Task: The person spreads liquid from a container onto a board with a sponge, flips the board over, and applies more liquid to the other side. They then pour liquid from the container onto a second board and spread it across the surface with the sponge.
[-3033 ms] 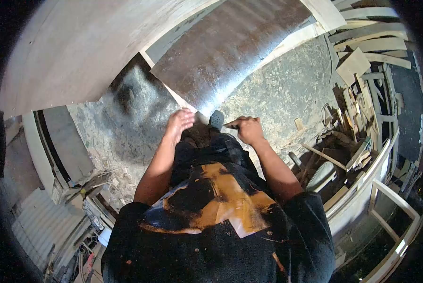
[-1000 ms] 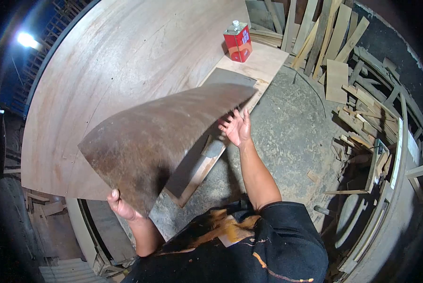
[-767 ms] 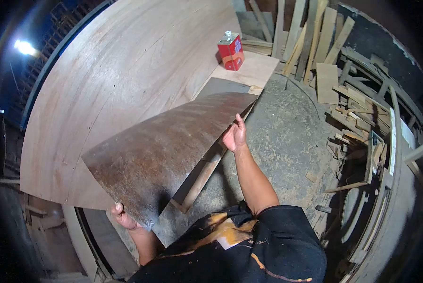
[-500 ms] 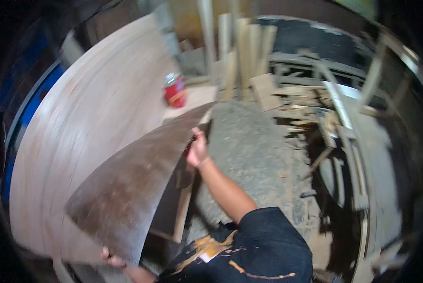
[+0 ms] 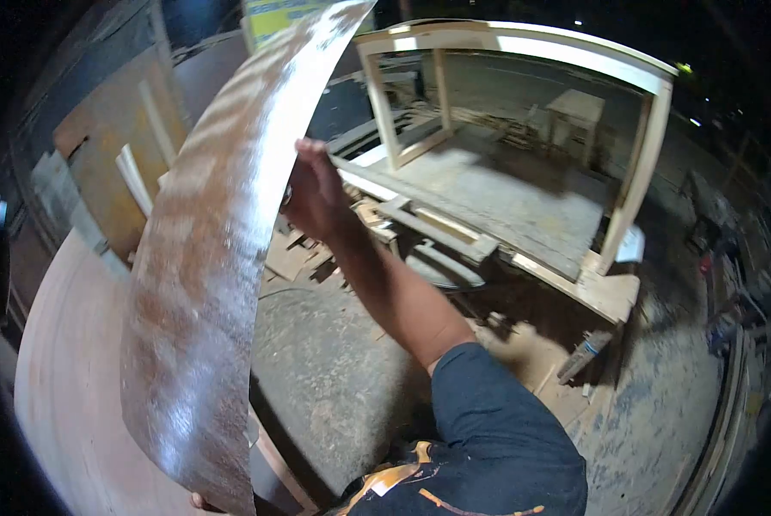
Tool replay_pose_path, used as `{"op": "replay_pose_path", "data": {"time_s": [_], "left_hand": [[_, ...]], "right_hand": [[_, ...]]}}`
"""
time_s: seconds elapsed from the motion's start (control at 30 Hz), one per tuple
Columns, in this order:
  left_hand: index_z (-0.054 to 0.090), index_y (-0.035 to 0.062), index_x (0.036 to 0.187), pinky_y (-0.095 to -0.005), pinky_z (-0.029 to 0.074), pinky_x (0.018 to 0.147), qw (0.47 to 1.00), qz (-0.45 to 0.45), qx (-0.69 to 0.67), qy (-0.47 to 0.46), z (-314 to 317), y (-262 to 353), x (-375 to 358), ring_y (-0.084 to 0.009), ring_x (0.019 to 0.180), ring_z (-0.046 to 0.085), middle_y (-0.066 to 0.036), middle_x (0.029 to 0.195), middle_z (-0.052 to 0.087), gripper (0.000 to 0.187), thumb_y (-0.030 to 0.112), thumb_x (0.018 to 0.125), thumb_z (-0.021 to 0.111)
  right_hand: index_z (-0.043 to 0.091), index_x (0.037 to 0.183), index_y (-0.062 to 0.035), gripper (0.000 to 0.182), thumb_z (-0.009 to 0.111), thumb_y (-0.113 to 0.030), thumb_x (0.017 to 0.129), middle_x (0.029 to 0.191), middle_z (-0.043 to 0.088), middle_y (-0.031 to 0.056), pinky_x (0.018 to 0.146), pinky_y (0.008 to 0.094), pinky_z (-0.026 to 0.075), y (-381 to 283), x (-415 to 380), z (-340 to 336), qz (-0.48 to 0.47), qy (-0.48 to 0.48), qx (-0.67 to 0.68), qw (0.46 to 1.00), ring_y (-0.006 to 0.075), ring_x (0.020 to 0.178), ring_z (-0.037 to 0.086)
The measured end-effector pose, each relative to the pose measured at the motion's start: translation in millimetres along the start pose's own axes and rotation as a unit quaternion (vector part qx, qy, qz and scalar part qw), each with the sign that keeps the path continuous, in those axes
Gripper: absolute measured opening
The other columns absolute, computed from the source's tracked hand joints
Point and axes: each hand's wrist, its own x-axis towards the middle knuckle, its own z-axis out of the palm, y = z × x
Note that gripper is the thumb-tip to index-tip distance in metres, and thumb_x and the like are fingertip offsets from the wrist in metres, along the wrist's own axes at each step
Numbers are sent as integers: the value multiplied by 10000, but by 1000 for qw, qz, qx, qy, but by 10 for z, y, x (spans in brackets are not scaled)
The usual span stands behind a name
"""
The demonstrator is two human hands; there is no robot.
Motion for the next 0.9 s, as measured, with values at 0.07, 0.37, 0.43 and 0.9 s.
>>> {"op": "replay_pose_path", "data": {"time_s": [0.07, 0.37, 0.43, 0.9], "left_hand": [[374, -10, 1354, -512, 403, 968, 999, -25, -16, -25, 186, -199, 114, -378, 1174, 469, -204, 1358, 436, 778, 318, 685, 596], [374, -4, 1358, -513, 401, 972, 983, -105, -72, -131, 1043, -1363, 713, -380, 1179, 466, -201, 1358, 438, 784, 331, 685, 598], [374, -3, 1358, -513, 401, 973, 978, -116, -88, -151, 1236, -1704, 857, -380, 1181, 465, -200, 1358, 438, 786, 334, 685, 598], [590, 16, 1104, -499, 499, 894, 950, -141, -184, -209, 2859, -3625, 2202, -312, 1056, 598, -179, 1117, 618, 371, 232, 811, 520]], "right_hand": [[450, 1268, -47, 518, 459, -437, 927, 1133, 593, 100, 868, 414, 492, -642, 2, 3, -26, 13, 54, 998, 219, 1028, 583], [514, 1241, -28, 566, 493, -474, 893, 1156, 597, 157, 863, 478, 482, -2839, -507, -440, -157, -71, 5, 985, 318, 1018, 593], [508, 1243, -23, 551, 485, -455, 902, 1159, 597, 160, 846, 464, 493, -3194, -634, -578, -203, 20, -65, 977, 306, 1016, 598], [419, 1336, -71, 669, 470, -568, 891, 1261, 513, 128, 967, 501, 397, -5212, -202, -1850, -235, 186, -271, 915, 322, 1169, 474]]}}
